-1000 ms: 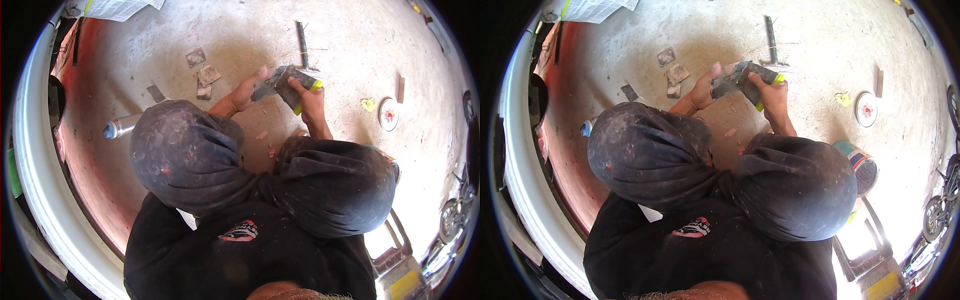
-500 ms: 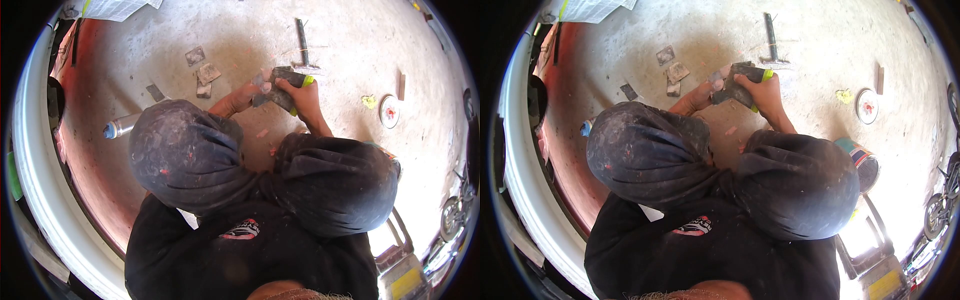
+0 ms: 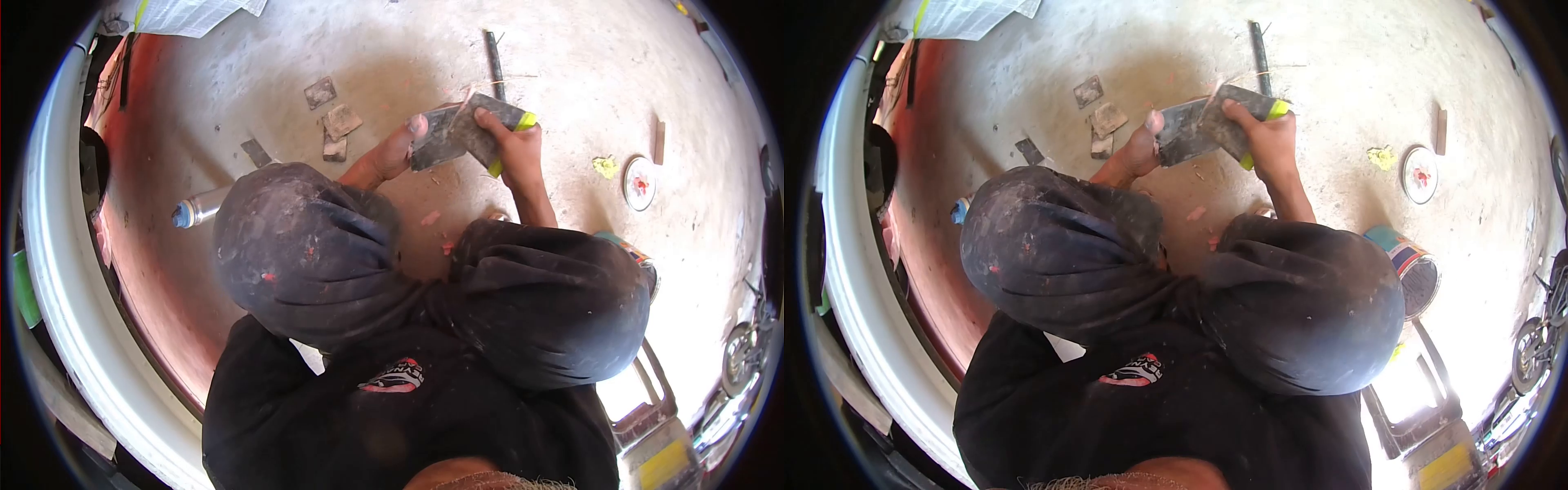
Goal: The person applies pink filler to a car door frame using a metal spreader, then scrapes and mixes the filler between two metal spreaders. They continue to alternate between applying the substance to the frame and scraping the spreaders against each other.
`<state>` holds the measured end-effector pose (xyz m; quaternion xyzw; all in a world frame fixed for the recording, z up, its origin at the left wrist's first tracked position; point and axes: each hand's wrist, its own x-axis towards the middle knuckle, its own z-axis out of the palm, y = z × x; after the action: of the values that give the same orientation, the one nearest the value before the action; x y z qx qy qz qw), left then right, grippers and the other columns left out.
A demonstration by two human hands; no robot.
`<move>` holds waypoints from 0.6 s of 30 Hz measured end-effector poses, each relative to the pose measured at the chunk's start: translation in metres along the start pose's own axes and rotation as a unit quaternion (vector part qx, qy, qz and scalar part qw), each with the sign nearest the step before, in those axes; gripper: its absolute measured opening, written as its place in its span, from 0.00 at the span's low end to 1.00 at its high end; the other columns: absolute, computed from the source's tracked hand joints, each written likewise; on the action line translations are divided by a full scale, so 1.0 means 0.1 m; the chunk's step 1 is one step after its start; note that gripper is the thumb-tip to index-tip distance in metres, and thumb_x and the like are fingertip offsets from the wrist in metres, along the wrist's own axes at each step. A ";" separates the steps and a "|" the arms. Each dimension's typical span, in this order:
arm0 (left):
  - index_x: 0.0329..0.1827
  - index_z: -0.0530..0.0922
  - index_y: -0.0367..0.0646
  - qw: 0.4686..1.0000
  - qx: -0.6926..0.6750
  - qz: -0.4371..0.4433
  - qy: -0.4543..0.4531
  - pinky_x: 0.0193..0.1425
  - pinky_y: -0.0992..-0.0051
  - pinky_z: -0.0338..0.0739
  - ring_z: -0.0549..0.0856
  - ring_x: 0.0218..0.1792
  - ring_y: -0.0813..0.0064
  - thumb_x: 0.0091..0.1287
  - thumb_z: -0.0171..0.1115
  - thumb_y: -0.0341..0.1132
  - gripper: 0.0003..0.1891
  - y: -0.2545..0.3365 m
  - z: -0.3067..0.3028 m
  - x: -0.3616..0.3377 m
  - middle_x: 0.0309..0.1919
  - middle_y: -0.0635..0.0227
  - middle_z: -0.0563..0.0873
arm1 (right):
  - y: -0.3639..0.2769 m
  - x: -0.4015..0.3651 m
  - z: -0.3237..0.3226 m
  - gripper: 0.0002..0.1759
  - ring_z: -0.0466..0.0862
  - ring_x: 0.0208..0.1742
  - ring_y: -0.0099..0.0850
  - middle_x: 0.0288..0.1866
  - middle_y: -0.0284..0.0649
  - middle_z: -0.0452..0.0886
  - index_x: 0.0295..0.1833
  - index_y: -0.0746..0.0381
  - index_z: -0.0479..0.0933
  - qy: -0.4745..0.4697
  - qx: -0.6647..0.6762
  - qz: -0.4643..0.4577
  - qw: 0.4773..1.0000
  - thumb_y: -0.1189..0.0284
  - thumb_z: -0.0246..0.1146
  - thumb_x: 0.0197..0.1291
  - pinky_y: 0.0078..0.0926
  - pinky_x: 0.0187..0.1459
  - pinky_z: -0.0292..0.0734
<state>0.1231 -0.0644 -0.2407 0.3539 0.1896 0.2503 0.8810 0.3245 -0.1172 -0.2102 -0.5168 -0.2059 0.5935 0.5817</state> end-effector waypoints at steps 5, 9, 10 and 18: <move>0.78 0.68 0.38 0.985 0.098 -0.143 0.009 0.76 0.64 0.74 0.82 0.67 0.66 0.73 0.62 0.64 0.43 -0.02 -0.06 -0.06 0.68 0.60 0.81 | 0.10 -0.17 0.20 0.16 0.89 0.42 0.26 0.43 0.42 0.91 0.52 0.72 0.86 -0.082 -0.225 -0.036 0.970 0.73 0.75 0.62 0.27 0.46 0.86; 0.77 0.69 0.38 0.995 0.019 -0.101 0.009 0.73 0.64 0.77 0.83 0.65 0.66 0.76 0.58 0.63 0.40 -0.05 -0.16 -0.04 0.68 0.59 0.81 | 0.10 -0.03 0.08 0.22 0.89 0.35 0.27 0.41 0.42 0.92 0.53 0.72 0.86 -0.086 -0.176 0.021 0.980 0.68 0.78 0.57 0.25 0.42 0.84; 0.77 0.69 0.38 0.996 -0.024 -0.084 0.029 0.74 0.64 0.77 0.83 0.65 0.67 0.78 0.56 0.61 0.38 -0.01 -0.13 -0.02 0.67 0.59 0.82 | 0.11 -0.02 0.09 0.22 0.89 0.35 0.26 0.41 0.41 0.92 0.52 0.72 0.86 -0.059 -0.116 0.024 0.991 0.68 0.78 0.57 0.25 0.41 0.84; 0.79 0.68 0.39 0.997 -0.034 -0.054 0.037 0.75 0.65 0.75 0.80 0.69 0.68 0.80 0.40 0.68 0.42 -0.15 0.02 0.06 0.68 0.58 0.81 | 0.23 -0.16 0.22 0.18 0.88 0.43 0.27 0.42 0.41 0.90 0.50 0.68 0.86 -0.130 -0.197 -0.014 0.972 0.69 0.77 0.57 0.29 0.49 0.83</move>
<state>0.1328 -0.0712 -0.2511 0.3036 0.2323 0.2214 0.8971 0.2919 -0.1291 -0.2151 -0.5368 -0.3997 0.5953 0.4447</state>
